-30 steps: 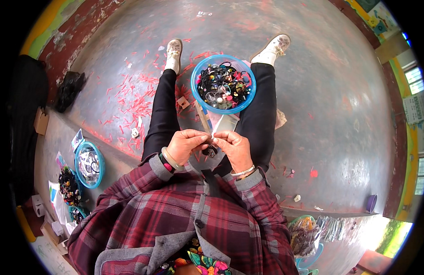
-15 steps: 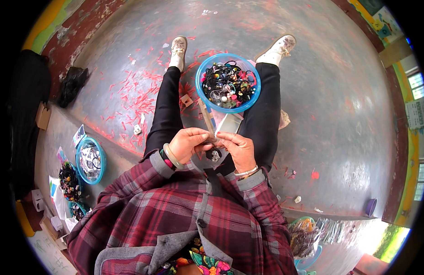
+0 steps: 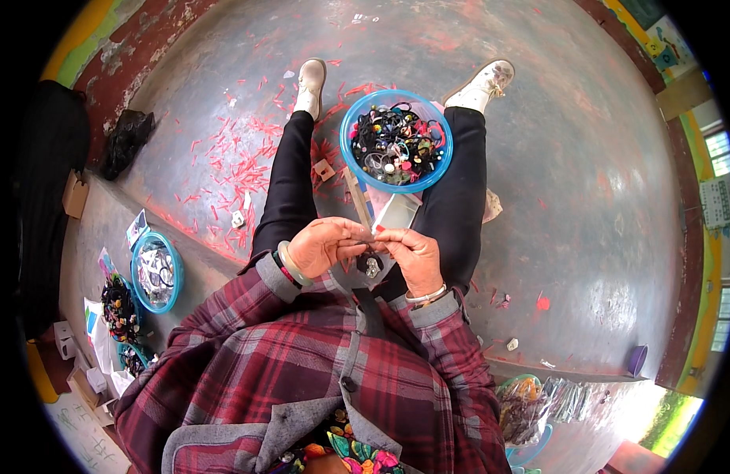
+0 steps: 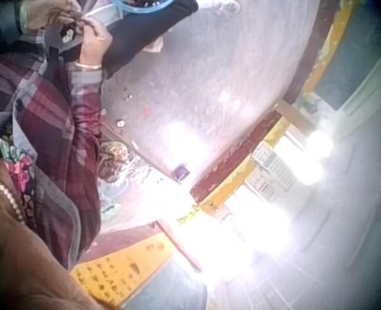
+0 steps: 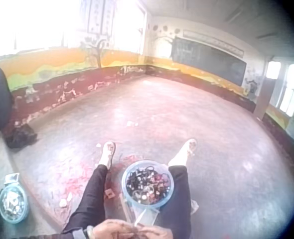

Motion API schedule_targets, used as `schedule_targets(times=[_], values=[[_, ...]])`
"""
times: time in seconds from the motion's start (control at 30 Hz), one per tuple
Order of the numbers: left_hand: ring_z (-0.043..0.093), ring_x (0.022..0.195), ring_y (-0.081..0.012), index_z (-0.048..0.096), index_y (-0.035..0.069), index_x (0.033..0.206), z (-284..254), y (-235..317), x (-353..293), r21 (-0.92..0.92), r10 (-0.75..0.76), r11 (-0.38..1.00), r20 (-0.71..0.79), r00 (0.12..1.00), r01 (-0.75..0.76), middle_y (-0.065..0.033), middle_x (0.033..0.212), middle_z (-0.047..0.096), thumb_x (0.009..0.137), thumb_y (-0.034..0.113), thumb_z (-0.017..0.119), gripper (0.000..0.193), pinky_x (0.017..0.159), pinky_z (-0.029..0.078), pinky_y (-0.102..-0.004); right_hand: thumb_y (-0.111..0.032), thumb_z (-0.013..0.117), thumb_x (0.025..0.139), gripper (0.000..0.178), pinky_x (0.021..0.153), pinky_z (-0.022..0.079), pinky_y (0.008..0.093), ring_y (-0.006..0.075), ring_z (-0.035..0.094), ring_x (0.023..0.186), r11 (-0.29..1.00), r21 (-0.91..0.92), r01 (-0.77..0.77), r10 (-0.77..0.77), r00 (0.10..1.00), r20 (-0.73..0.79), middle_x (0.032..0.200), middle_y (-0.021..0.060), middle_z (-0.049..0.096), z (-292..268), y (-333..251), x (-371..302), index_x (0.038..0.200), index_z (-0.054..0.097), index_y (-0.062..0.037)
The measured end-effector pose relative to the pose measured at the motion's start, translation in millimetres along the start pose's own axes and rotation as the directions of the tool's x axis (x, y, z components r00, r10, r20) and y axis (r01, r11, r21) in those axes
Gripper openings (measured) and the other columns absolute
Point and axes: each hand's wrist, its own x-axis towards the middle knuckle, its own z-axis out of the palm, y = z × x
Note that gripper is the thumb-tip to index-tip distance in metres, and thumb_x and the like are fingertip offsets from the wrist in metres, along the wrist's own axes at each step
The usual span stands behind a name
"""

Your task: The person sits on the floor and assembles hair accessories by inserting small items into clear plastic bags. They then place the filled bags into a blue bowl. Later, they adjust a small wooden stool and place a patterned cushion on it.

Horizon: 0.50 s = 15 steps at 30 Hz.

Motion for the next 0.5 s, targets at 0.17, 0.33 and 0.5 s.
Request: schedule_targets(times=[0.17, 0.33, 0.5], values=[[0.062, 0.086, -0.0164, 0.058, -0.005, 0.098, 7.9, -3.7, 1.3, 0.148, -0.017, 0.988, -0.167, 0.986, 0.042, -0.0121, 0.096, 0.062, 0.085, 0.008, 0.057, 0.018, 0.078, 0.051, -0.0244, 0.004, 0.053, 0.082, 0.014, 0.07, 0.049, 0.023, 0.0125, 0.062, 0.074, 0.999, -0.029, 0.03, -0.029, 0.999, 0.018, 0.082, 0.008, 0.065, -0.4, 3.7, 1.3, 0.09, 0.064, 0.0028], [0.063, 0.077, -0.0149, 0.06, -0.004, 0.091, 3.6, -11.4, 3.4, 0.208, 0.016, 0.977, -0.263, 0.965, 0.041, -0.0104, 0.086, 0.064, 0.084, 0.007, 0.058, 0.013, 0.071, 0.053, -0.023, 0.004, 0.052, 0.083, 0.015, 0.069, 0.048, 0.0219, 0.0122, 0.061, 0.075, 0.996, -0.073, 0.054, -0.052, 0.998, 0.029, 0.083, 0.0071, 0.064, -0.8, 5.6, 1.1, 0.09, 0.065, 0.0024], [0.063, 0.077, -0.0152, 0.061, -0.004, 0.09, -2.7, -16.8, 6.9, 0.265, 0.116, 0.964, -0.339, 0.934, -0.024, -0.0103, 0.086, 0.064, 0.085, 0.005, 0.056, 0.011, 0.07, 0.053, -0.0228, -0.001, 0.051, 0.085, 0.016, 0.065, 0.045, 0.0195, 0.01, 0.06, 0.077, 0.998, -0.06, -0.001, -0.001, 0.999, -0.04, 0.087, 0.0051, 0.064, -2.4, 4.0, 3.7, 0.095, 0.063, 0.001]])
